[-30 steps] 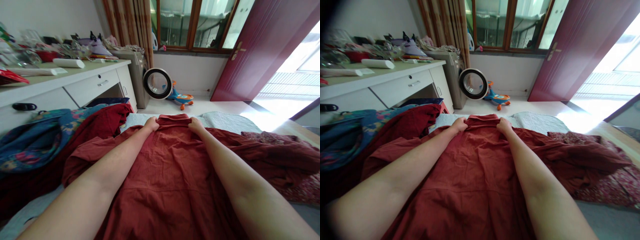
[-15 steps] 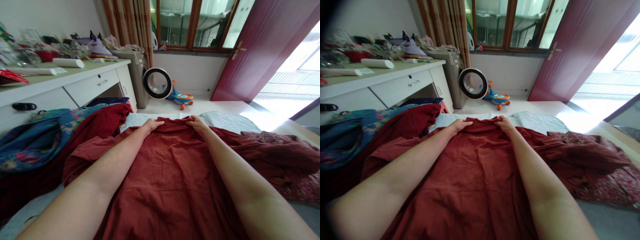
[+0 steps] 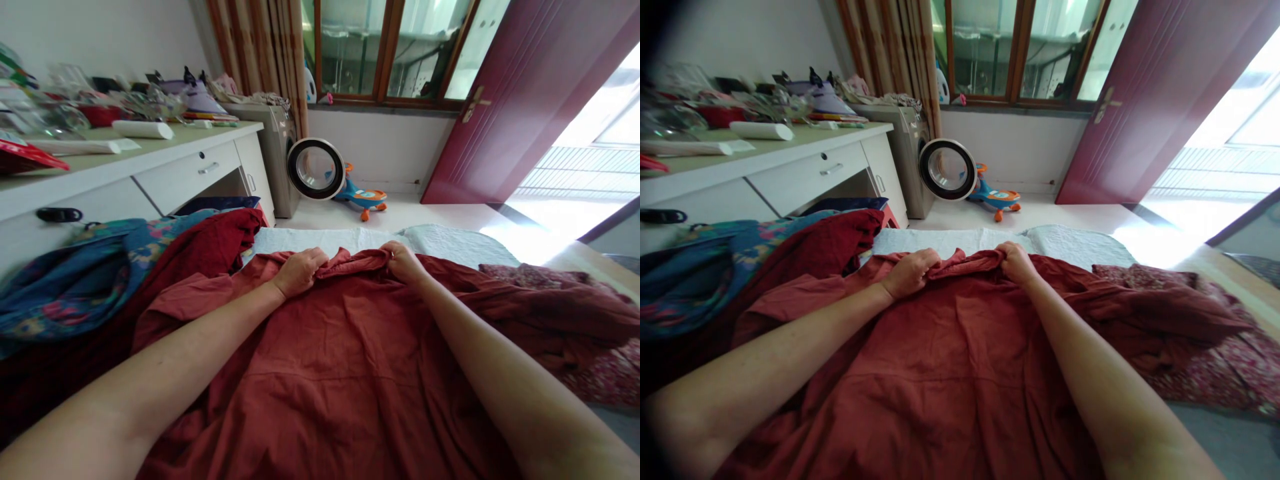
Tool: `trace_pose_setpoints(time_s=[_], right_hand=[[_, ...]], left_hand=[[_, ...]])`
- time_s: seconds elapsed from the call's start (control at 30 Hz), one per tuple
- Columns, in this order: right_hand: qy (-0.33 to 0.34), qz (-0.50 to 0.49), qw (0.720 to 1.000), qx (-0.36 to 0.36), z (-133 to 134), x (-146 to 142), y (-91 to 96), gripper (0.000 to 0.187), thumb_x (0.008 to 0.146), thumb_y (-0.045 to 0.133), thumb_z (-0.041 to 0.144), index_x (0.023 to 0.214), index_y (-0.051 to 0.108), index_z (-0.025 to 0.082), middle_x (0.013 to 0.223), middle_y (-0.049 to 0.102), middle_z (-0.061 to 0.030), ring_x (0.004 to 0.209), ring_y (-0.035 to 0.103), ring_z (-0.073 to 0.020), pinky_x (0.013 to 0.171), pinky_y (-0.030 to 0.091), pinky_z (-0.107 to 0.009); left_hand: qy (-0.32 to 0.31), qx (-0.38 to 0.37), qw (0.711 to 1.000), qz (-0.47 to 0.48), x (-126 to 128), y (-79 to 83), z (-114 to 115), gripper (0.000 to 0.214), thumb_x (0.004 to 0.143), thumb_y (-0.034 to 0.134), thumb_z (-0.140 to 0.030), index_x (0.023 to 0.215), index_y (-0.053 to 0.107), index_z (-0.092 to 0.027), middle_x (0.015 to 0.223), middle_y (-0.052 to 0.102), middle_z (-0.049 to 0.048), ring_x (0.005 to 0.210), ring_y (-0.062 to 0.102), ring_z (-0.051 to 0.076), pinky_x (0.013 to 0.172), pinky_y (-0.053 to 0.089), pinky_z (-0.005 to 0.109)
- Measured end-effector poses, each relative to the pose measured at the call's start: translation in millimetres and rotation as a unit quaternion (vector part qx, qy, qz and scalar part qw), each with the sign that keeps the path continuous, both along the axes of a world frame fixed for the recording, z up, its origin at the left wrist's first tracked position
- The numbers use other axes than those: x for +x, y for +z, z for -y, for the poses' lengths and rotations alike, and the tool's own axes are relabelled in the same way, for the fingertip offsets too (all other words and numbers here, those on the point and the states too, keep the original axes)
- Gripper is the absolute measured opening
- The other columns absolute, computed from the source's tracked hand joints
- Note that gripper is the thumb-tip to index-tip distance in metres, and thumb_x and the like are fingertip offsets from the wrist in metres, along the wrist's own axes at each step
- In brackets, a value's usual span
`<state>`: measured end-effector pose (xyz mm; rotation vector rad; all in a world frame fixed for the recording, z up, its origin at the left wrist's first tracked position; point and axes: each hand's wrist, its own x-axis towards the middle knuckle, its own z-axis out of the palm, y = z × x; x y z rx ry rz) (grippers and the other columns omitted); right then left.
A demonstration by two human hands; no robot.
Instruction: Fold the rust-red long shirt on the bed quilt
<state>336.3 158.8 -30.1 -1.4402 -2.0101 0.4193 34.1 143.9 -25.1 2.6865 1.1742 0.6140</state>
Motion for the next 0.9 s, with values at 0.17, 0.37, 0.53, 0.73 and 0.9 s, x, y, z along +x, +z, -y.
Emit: trace_pose_setpoints(time_s=[0.17,0.37,0.53,0.73,0.9], right_hand=[[-0.037,0.136,0.986,0.089,18,-9,12.9,0.023,0.085,0.049,0.020,0.094,0.070,0.022,0.102,0.066,-0.0069,0.100,0.054,-0.0223,0.090,0.040,-0.030],[-0.068,0.182,0.978,0.071,33,-11,19.0,0.025,0.087,0.048,0.019,0.103,0.067,0.024,0.106,0.067,-0.0052,0.101,0.057,-0.0218,0.081,0.040,-0.027],[-0.010,0.192,0.980,0.046,34,-5,18.0,0.030,0.083,0.056,0.024,0.112,0.064,0.024,0.107,0.066,-0.0055,0.098,0.059,-0.0217,0.083,0.041,-0.027],[0.078,0.193,0.978,-0.025,32,-4,22.0,0.058,0.080,0.066,0.037,0.135,0.055,0.026,0.108,0.062,-0.0078,0.102,0.056,-0.0241,0.090,0.041,-0.031],[0.068,0.137,0.988,-0.037,29,-3,21.7,0.029,0.092,0.052,0.033,0.109,0.073,0.025,0.106,0.063,-0.0078,0.098,0.057,-0.0211,0.094,0.040,-0.034]], left_hand=[[-0.011,-0.028,0.996,0.087,-1,-4.8,-4,0.042,0.079,0.049,-0.009,0.116,0.065,-0.020,0.103,0.063,0.0066,0.100,0.059,0.020,0.092,0.047,0.031],[-0.015,-0.125,0.979,0.162,1,2.5,-7,0.037,0.083,0.053,-0.018,0.116,0.069,-0.023,0.104,0.068,0.0028,0.100,0.062,0.020,0.092,0.047,0.030],[-0.013,-0.115,0.985,0.129,-1,1.7,-5,0.022,0.084,0.053,-0.022,0.089,0.074,-0.019,0.096,0.067,0.0049,0.092,0.062,0.019,0.088,0.049,0.028],[-0.019,-0.088,0.978,0.190,2,2.5,-5,0.048,0.074,0.065,-0.018,0.122,0.061,-0.017,0.122,0.061,0.0089,0.112,0.059,0.021,0.100,0.045,0.032],[-0.056,-0.230,0.950,0.206,5,2.9,-3,0.032,0.082,0.063,-0.034,0.109,0.069,-0.018,0.111,0.070,0.0062,0.105,0.064,0.022,0.094,0.048,0.031]])
